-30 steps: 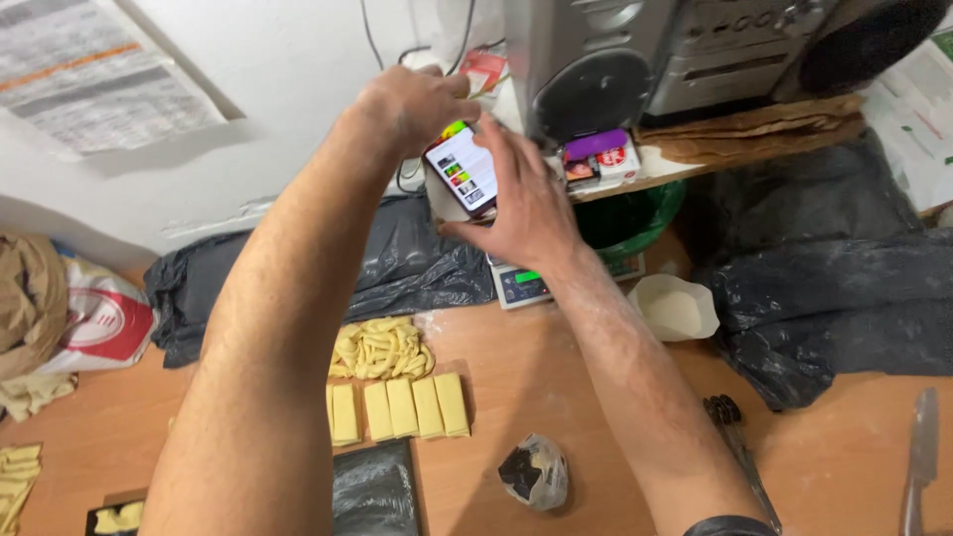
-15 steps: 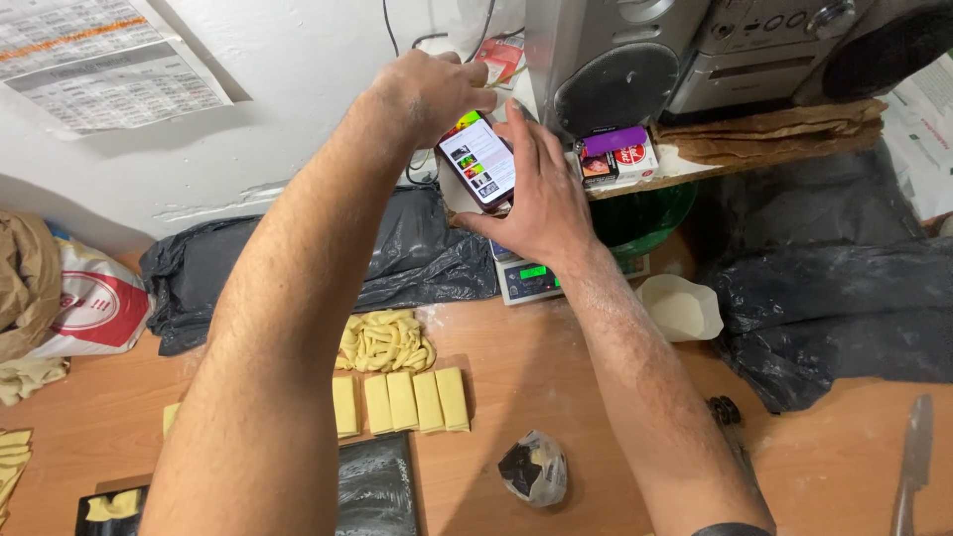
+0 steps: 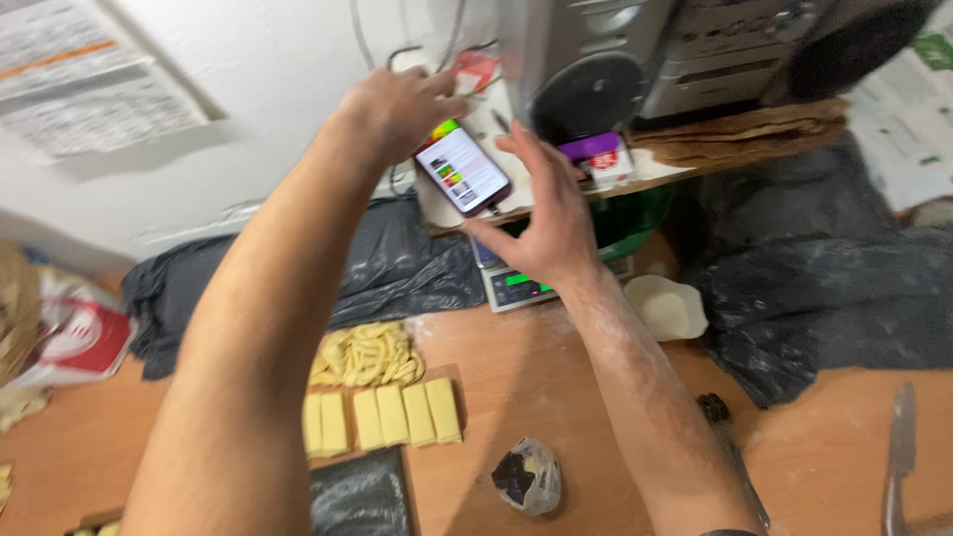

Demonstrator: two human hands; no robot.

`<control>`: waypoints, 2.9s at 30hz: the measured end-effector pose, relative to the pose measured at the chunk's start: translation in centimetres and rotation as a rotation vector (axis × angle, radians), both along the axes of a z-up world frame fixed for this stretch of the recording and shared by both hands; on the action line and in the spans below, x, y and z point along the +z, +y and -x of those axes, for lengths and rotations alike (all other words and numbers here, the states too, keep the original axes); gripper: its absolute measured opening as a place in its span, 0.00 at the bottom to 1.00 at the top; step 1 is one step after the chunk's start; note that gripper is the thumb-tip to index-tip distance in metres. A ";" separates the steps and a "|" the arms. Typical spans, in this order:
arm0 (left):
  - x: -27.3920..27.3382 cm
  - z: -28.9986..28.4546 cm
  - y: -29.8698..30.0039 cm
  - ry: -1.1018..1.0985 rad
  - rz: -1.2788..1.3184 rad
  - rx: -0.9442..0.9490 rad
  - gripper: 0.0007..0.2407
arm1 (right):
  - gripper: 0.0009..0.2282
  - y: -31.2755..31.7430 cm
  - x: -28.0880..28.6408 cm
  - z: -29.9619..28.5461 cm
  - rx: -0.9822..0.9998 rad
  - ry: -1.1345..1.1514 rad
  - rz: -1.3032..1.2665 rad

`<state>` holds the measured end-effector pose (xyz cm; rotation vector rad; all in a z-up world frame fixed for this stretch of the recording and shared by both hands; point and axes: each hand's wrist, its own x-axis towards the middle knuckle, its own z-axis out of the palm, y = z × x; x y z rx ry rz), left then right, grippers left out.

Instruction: The recorder is folding dough into shapes and arranging them onto a greased baking tray.

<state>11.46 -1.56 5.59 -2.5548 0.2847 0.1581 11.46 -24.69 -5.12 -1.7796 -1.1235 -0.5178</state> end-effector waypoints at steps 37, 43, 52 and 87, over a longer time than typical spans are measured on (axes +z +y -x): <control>-27.0 87.9 -9.1 -0.377 1.334 1.179 0.10 | 0.13 11.7 -16.1 57.5 0.494 0.580 0.884; -24.0 92.7 -3.7 -0.500 1.388 1.107 0.11 | 0.14 23.3 -17.2 67.8 0.446 0.382 0.839; -24.2 93.9 6.0 -0.460 1.408 1.094 0.10 | 0.15 29.3 -18.9 69.3 0.665 -0.166 0.790; -20.9 93.5 32.7 -0.100 1.795 0.506 0.10 | 0.16 36.7 -15.3 82.7 -0.004 2.136 -0.016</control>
